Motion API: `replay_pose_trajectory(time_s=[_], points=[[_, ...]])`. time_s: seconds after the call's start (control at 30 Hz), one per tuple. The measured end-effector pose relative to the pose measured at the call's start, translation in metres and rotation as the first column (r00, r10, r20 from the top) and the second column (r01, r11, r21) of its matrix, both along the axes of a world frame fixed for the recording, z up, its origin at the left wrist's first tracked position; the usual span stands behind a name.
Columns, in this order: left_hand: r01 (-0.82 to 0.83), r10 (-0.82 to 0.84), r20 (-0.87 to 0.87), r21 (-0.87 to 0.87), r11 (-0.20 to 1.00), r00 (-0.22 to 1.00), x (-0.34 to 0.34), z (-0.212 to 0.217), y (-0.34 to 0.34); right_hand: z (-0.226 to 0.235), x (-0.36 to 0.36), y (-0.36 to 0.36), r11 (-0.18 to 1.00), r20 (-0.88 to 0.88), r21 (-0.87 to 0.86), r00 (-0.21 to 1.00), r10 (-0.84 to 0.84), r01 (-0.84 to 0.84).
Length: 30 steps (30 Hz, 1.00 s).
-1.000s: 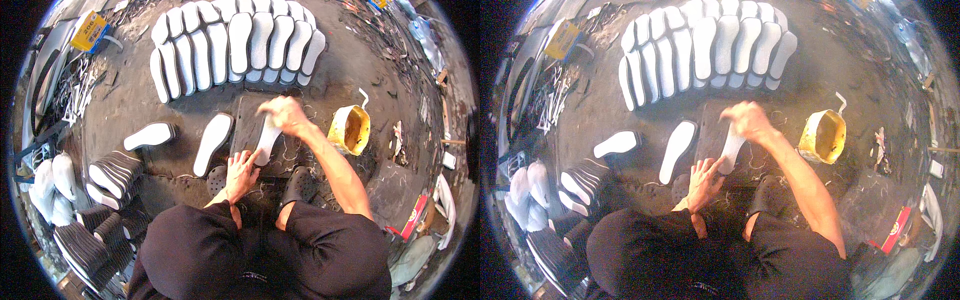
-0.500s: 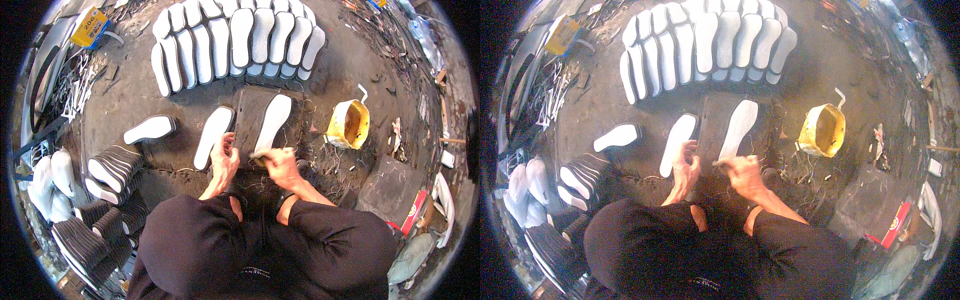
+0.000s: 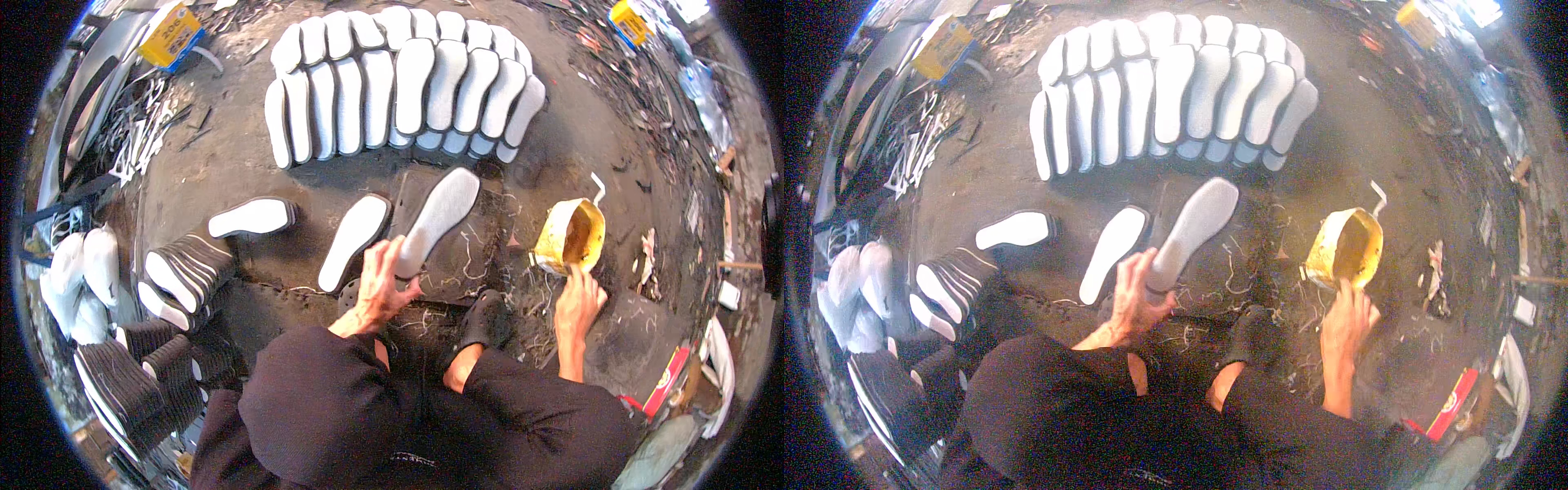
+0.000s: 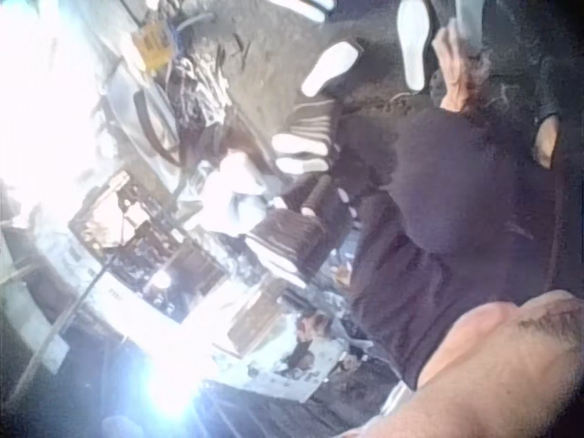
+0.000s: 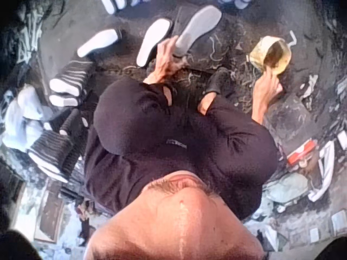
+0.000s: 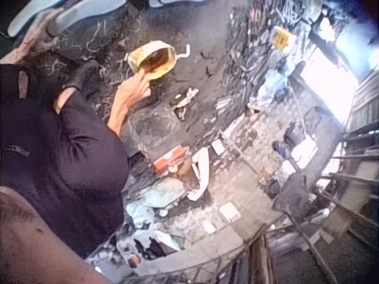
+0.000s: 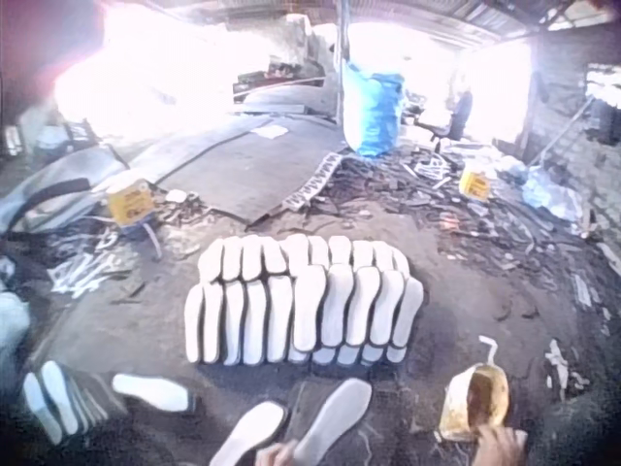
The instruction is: The person sits on the floor and applies glue to white shoe insoles using a brush. They pick up insoles from a stack, coat the surface, and place them back in a row. The process is repeated for multiple insoles.
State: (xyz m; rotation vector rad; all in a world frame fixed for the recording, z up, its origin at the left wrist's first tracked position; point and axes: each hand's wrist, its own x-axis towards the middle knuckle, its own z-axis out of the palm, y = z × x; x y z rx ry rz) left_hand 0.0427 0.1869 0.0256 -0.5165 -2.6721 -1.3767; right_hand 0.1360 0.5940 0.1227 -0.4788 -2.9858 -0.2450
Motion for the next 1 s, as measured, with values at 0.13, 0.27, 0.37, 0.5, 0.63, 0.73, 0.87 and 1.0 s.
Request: replay_pose_trajectory(time_s=[0.13, 0.27, 0.37, 0.5, 0.63, 0.73, 0.87, 1.0], points=[[-0.296, 0.311, -0.087, 0.147, 0.944, 0.947, -0.097, 0.017, -0.019, 0.042, -0.011, -0.036, 0.969, -0.108, -0.234, 0.989, -0.103, 0.075], [-0.445, 0.458, -0.059, 0.156, 0.882, 0.887, -0.213, 0.018, 0.001, 0.052, -0.028, -0.053, 0.961, -0.093, -0.267, 0.99, -0.103, 0.074], [-0.478, 0.484, -0.056, 0.09, 0.874, 0.873, -0.247, -0.002, -0.02, 0.048, -0.04, -0.067, 0.929, -0.072, -0.362, 0.991, -0.11, 0.077], [-0.419, 0.421, -0.084, 0.043, 0.907, 0.903, -0.205, -0.009, 0.005, 0.039, -0.038, -0.016, 0.908, -0.146, -0.396, 0.967, -0.21, 0.138], [-0.366, 0.357, -0.082, -0.189, 0.911, 0.931, -0.093, -0.012, -0.049, 0.039, -0.089, 0.019, 0.87, -0.163, -0.465, 0.949, -0.268, 0.166], [-0.284, 0.364, 0.105, -0.444, 0.85, 0.925, -0.032, -0.02, -0.079, -0.007, -0.116, 0.056, 0.872, -0.117, -0.446, 0.952, -0.283, 0.205], [-0.266, 0.36, 0.225, -0.361, 0.894, 0.905, -0.017, -0.036, -0.102, -0.051, -0.11, 0.105, 0.916, -0.1, -0.389, 0.983, -0.151, 0.101], [-0.341, 0.369, 0.055, -0.276, 0.899, 0.928, -0.026, -0.004, -0.085, -0.03, -0.067, 0.137, 0.024, -0.048, -0.999, 0.764, -0.643, -0.043]])
